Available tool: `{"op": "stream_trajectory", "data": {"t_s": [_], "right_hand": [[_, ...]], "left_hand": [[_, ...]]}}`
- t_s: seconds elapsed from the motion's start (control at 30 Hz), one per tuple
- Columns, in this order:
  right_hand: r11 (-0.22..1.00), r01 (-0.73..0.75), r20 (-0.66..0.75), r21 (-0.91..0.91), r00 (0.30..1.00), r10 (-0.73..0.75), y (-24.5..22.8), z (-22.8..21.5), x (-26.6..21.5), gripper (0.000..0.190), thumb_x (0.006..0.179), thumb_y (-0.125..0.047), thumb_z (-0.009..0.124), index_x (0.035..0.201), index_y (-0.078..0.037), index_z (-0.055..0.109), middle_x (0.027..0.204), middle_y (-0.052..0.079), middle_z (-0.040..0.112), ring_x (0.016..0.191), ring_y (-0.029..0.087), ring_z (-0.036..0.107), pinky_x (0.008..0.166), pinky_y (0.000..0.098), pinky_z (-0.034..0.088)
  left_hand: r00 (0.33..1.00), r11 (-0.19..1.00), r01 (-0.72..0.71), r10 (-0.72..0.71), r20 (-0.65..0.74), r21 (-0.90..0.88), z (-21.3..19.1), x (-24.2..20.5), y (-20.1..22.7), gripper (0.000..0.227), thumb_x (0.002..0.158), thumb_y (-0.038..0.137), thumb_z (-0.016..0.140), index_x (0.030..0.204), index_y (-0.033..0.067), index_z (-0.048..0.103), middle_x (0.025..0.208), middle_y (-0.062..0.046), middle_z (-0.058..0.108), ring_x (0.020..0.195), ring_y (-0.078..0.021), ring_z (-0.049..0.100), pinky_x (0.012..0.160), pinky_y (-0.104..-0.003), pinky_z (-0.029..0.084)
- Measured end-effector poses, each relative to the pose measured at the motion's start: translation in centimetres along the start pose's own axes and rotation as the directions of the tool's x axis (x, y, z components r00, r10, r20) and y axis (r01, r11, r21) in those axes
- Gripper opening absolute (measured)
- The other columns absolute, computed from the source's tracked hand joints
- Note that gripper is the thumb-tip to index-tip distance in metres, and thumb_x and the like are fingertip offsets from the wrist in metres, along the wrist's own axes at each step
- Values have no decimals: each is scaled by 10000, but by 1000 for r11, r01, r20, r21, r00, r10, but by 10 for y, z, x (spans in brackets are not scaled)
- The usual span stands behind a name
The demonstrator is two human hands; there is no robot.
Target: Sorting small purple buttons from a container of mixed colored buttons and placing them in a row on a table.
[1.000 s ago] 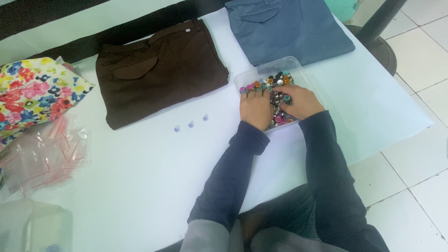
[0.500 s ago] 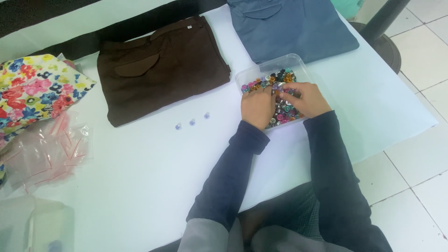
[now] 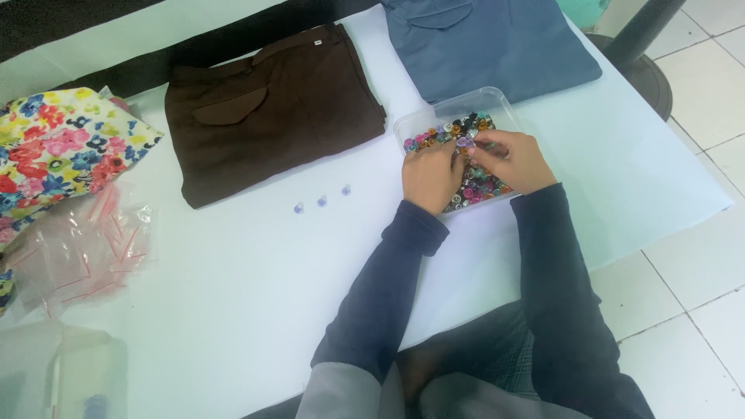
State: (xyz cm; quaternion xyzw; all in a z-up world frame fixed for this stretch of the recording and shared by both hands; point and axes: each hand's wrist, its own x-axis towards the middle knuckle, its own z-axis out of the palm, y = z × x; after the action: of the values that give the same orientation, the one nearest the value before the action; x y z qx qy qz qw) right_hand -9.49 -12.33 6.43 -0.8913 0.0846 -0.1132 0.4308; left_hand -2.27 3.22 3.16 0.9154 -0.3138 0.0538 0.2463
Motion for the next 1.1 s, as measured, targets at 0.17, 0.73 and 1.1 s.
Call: {"op": "stream_trajectory", "data": {"t_s": [0.17, 0.73, 1.1], "right_hand": [[996, 78, 3, 43, 997, -78, -7, -1, 1, 264, 987, -149, 763, 1200, 1, 724, 1121, 248, 726, 974, 385, 724, 880, 500, 553], [978, 82, 69, -193, 995, -70, 5, 6, 1, 292, 917, -105, 758, 1207, -75, 759, 1091, 169, 754, 1048, 352, 706, 916, 466, 541], [989, 144, -36, -17, 989, -145, -21, -2, -6, 259, 1027, -143, 691, 1280, -137, 748, 1035, 133, 767, 994, 281, 717, 916, 418, 530]], "left_hand": [[1000, 1000, 12, -12, 28, 11, -5, -1, 5, 309, 990, 307, 602, 1221, 145, 727, 953, -65, 789, 896, -202, 755, 810, -347, 433], [996, 995, 73, -70, -60, 61, -7, -4, 9, 463, 929, 163, 713, 1374, 108, 598, 1185, -137, 721, 1108, -280, 705, 890, -363, 458], [995, 976, 3, -25, -100, -216, -36, -11, 16, 165, 994, 329, 616, 1072, 220, 712, 960, -2, 780, 969, -197, 752, 881, -340, 479]]}}
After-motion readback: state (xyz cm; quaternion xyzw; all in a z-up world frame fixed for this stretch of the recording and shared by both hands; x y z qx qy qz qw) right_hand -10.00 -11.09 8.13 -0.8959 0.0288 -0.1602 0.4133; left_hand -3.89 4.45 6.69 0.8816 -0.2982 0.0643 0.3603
